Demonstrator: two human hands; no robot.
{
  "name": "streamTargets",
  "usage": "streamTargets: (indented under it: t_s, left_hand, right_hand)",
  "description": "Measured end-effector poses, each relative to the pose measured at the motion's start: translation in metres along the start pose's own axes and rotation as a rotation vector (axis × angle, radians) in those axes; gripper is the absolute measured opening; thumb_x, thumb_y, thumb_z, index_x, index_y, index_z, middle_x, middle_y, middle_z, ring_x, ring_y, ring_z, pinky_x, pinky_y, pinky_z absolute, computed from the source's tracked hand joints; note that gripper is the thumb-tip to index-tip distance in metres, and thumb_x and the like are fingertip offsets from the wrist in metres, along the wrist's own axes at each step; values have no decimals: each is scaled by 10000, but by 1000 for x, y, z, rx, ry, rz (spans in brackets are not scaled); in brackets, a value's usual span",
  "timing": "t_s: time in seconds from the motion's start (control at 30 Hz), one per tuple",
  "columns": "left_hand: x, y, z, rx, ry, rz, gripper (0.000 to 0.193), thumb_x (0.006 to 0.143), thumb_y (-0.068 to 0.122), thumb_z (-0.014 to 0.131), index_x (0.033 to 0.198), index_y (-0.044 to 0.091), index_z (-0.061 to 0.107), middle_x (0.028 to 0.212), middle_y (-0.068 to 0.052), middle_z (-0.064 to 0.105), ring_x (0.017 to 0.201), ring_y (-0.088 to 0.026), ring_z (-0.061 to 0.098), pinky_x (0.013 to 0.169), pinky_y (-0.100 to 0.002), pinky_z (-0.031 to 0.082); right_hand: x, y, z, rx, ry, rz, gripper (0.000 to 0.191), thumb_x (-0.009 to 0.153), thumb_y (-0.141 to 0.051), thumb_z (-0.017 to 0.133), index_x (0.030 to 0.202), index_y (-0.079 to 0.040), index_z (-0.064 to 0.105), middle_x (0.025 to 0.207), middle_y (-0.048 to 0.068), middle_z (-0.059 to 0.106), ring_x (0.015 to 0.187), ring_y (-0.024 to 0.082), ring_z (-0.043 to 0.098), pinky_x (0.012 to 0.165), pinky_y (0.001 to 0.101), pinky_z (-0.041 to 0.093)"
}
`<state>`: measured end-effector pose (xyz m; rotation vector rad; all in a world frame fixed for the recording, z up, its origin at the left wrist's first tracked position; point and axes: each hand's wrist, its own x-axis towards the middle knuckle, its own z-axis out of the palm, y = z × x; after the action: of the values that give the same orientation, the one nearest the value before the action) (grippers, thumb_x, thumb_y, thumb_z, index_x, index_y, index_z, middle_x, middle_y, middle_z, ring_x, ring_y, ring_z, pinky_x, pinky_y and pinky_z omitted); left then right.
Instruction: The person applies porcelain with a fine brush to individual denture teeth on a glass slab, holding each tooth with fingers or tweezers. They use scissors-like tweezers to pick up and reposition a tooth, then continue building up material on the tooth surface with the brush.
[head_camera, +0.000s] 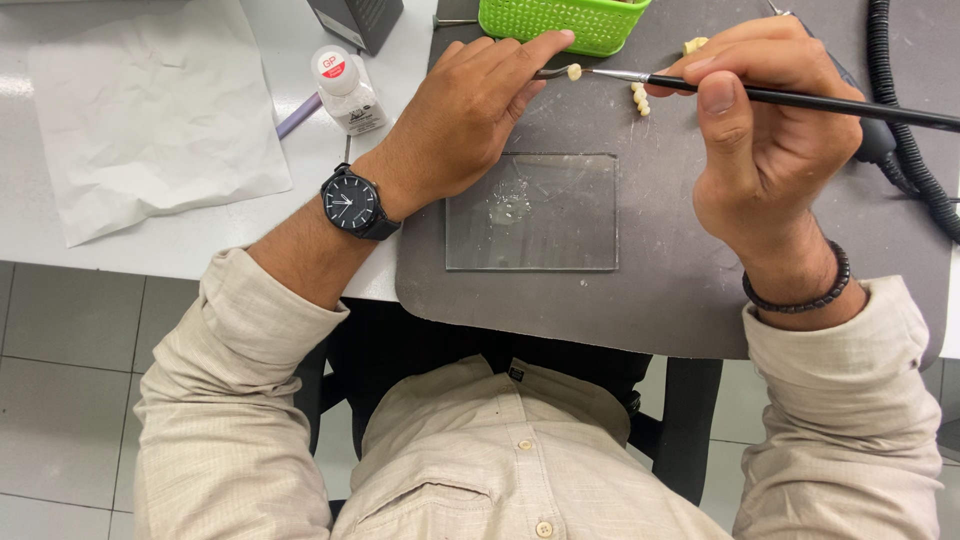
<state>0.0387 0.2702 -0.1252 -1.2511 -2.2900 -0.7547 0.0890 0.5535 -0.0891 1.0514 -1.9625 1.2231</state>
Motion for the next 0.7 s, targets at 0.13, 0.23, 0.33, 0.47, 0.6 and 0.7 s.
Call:
streamTargets:
  t_s: [0.13, 0.23, 0.33, 0.47, 0.6, 0.7]
  left_hand:
    - [0, 1, -1, -9, 0, 0, 437, 1158, 98, 624, 1547, 83, 426, 1049, -17, 639, 935, -180, 595, 907, -358, 461]
    - [1, 1, -2, -13, -5, -6, 449, 1157, 100, 623, 1562, 85, 429, 1035, -16, 635, 929, -179, 595, 903, -358, 461]
    - [1, 1, -1, 2, 5, 4, 433, 1161, 101, 620, 1547, 79, 424, 1053, -17, 638, 929, -178, 592, 906, -352, 463]
    - [0, 0, 2, -13, -19, -13, 453, 1159, 103, 619, 1570, 72, 432, 1033, -37, 649, 939, -190, 620, 919, -367, 483]
    - [-2, -3, 0, -97, 49, -13, 338, 1147, 103, 587, 1460, 31, 483, 1128, -104, 691, 1017, -241, 674, 974, -363, 528]
    - [-1, 1, -7, -169, 61, -62, 258, 1145, 111, 586, 1384, 20, 551, 1169, -135, 711, 1010, -252, 709, 901, -336, 571]
  right_hand:
    - [1, 0, 0, 7, -3, 1, 173, 1240, -101, 532, 1194, 57, 584, 1122, 174, 664, 945, 192, 729, 821, 264, 626]
    - [2, -1, 1, -3, -3, 4, 179, 1241, -105, 538, 1189, 59, 586, 1114, 183, 665, 938, 197, 725, 816, 269, 620]
    - [0, -3, 0, -31, 0, 28, 202, 1250, -122, 556, 1171, 61, 584, 1089, 194, 672, 913, 207, 717, 797, 278, 602]
    - [-3, -5, -6, -3, 38, 33, 246, 1278, -180, 529, 1187, 48, 540, 1085, 180, 683, 896, 178, 698, 792, 265, 594]
    - [-5, -5, -17, 58, 128, 81, 254, 1244, -200, 582, 1181, 47, 590, 1065, 163, 693, 898, 192, 685, 789, 279, 571]
    - [-4, -6, -25, 41, 171, 124, 263, 1219, -214, 622, 1176, 46, 628, 1050, 150, 701, 900, 202, 676, 787, 290, 553]
